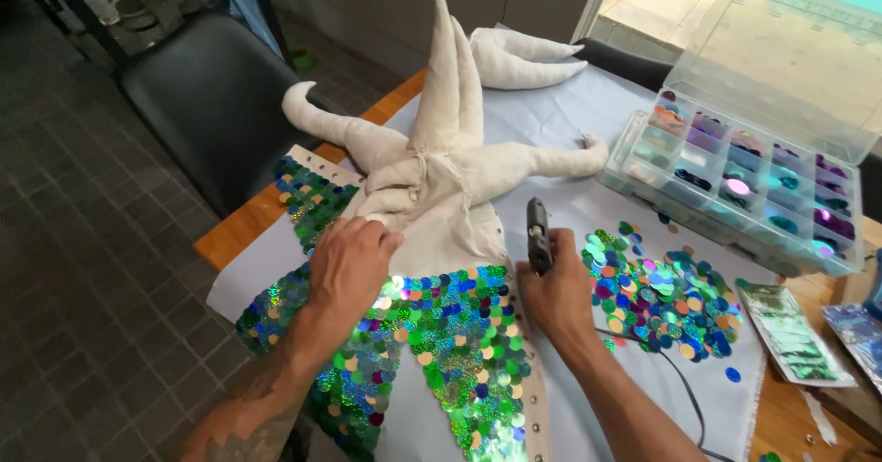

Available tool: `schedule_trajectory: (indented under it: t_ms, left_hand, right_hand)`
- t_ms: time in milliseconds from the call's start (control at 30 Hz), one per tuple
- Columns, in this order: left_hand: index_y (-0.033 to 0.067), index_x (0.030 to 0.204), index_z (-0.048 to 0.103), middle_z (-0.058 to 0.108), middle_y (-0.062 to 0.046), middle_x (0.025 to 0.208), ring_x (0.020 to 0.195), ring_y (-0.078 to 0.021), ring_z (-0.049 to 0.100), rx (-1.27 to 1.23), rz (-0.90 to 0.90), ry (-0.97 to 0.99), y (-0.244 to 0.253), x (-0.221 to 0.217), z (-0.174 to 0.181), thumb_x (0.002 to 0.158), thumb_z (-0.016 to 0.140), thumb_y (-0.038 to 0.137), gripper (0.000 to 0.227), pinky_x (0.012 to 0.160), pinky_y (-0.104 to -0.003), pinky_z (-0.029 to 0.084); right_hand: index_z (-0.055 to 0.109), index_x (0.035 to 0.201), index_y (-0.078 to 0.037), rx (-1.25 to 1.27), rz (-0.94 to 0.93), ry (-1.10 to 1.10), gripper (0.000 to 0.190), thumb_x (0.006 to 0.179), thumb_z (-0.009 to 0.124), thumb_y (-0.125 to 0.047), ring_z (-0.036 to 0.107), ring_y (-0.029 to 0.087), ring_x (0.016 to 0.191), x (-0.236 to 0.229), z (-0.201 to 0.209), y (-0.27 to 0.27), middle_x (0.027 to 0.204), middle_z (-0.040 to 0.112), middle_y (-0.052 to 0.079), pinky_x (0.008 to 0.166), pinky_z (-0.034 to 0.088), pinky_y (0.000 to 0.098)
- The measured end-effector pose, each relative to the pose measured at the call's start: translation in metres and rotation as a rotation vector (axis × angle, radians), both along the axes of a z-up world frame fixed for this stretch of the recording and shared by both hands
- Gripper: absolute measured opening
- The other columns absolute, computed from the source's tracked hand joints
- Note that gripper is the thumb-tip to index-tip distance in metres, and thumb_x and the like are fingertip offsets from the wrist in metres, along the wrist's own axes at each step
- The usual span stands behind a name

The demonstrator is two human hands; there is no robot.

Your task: Applying sequins to a white horned garment using a glue gun.

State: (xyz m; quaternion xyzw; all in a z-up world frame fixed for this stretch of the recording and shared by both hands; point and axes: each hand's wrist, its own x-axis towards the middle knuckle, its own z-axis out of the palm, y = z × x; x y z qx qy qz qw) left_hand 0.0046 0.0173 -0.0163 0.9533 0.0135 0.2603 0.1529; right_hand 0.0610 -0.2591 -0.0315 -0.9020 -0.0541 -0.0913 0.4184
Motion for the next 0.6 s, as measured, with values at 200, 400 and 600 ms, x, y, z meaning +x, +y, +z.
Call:
schedule_trajectory:
  t_ms: [200,400,600]
  left_hand:
    - [0.0063,0.087,0.075,0.073,-0.013,0.091,0.091,-0.0349,0.065,-0.108,0.065,0.109,0.033,0.0,-0.002,0.078,0.082,0.029,0.025,0.082,-0.047,0.049]
    - [0.0074,0.088,0.079,0.075,-0.016,0.092,0.091,-0.0344,0.071,-0.103,0.031,0.35,0.034,0.01,-0.007,0.069,0.088,0.036,0.036,0.079,-0.045,0.055]
    - [0.0101,0.085,0.079,0.075,-0.014,0.084,0.083,-0.0342,0.073,-0.24,0.068,0.482,0.038,0.005,-0.012,0.079,0.081,0.031,0.022,0.077,-0.045,0.057]
  right_hand:
    - [0.053,0.117,-0.003,-0.036,0.012,0.009,0.049,0.075,0.078,-0.007,0.07,0.039,0.091,0.014,-0.002,0.026,0.1,0.071,0.02,0.079,0.054,0.047]
    - [0.055,0.114,-0.002,-0.091,0.018,-0.028,0.045,0.074,0.075,-0.002,0.066,0.041,0.092,0.015,-0.013,0.019,0.099,0.066,0.022,0.079,0.051,0.0492]
    - [0.055,0.113,-0.001,-0.121,0.05,-0.095,0.042,0.074,0.073,0.0,0.061,0.042,0.092,0.007,-0.013,0.009,0.099,0.06,0.022,0.079,0.048,0.0505]
